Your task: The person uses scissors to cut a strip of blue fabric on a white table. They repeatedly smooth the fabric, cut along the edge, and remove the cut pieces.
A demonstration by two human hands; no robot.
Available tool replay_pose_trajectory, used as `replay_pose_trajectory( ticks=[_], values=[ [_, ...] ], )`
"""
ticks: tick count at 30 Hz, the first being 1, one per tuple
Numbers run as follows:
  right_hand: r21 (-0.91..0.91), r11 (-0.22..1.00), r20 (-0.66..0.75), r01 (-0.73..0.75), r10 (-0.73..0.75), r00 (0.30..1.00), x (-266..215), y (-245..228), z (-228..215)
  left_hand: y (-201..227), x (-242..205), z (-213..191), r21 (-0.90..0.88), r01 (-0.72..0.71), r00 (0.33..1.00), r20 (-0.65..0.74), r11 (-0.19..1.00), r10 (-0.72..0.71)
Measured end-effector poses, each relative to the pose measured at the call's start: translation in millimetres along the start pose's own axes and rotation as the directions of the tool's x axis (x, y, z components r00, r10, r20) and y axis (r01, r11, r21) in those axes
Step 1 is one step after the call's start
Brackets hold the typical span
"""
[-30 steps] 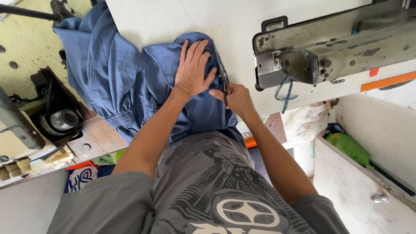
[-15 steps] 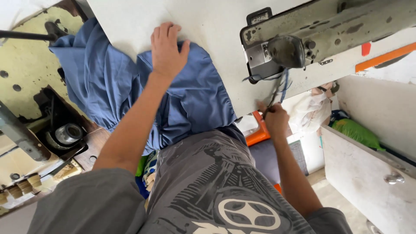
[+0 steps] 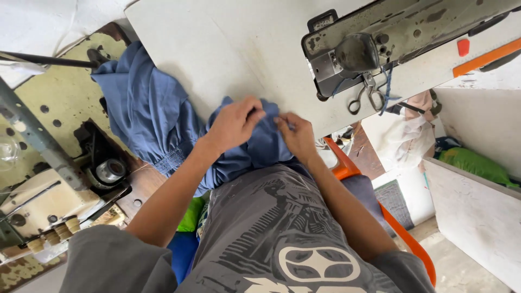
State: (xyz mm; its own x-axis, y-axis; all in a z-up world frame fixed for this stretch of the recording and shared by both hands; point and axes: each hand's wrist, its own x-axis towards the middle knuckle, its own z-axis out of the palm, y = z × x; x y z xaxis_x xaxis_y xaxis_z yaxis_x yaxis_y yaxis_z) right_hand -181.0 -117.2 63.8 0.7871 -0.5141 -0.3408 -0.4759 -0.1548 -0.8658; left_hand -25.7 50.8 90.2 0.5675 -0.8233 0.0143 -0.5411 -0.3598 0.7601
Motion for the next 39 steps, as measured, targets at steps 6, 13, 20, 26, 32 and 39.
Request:
replay_pose_trajectory(
  ticks=[6, 13, 20, 26, 32, 39],
  values=[
    [0.616, 0.779, -0.257, -0.118, 0.341, 0.904, -13.7, 0.8, -32.5, -10.4, -41.6, -49.5, -0.072, 0.753, 0.449, 0.783, 0.654, -0.43],
    [0.769, 0.62, -0.146, 0.152, -0.062, 0.987, -36.4, -24.6, -117.1, -36.7, -80.1, -87.2, -0.238, 0.538, 0.681, 0.688, 0.809, -0.251],
    [0.476, 0.859, 0.197, 0.188, -0.312, 0.929, -67.2, -71.4, -139.3, 19.9, -101.3, -163.9, -0.372, 0.213, 0.948, -0.147, 0.904, -0.284],
    [0.333, 0.924, 0.194, 0.188, -0.262, 0.945, -60.7, -66.0, -132.5, 95.7, -126.5, -150.9, -0.082, 0.124, 0.885, -0.442, 0.989, -0.147],
    [0.383, 0.86, 0.033, 0.337, -0.377, 0.926, -48.6, -47.5, -156.1, 95.5, -160.7, -16.4, -0.019, 0.416, 0.9, 0.151, 0.909, -0.409],
    [0.382, 0.845, 0.13, 0.374, -0.449, 0.884, -44.8, -57.5, -159.7, 89.0, -168.1, 116.5, -0.17, 0.506, 0.803, -0.266, 0.846, -0.534]
  ],
)
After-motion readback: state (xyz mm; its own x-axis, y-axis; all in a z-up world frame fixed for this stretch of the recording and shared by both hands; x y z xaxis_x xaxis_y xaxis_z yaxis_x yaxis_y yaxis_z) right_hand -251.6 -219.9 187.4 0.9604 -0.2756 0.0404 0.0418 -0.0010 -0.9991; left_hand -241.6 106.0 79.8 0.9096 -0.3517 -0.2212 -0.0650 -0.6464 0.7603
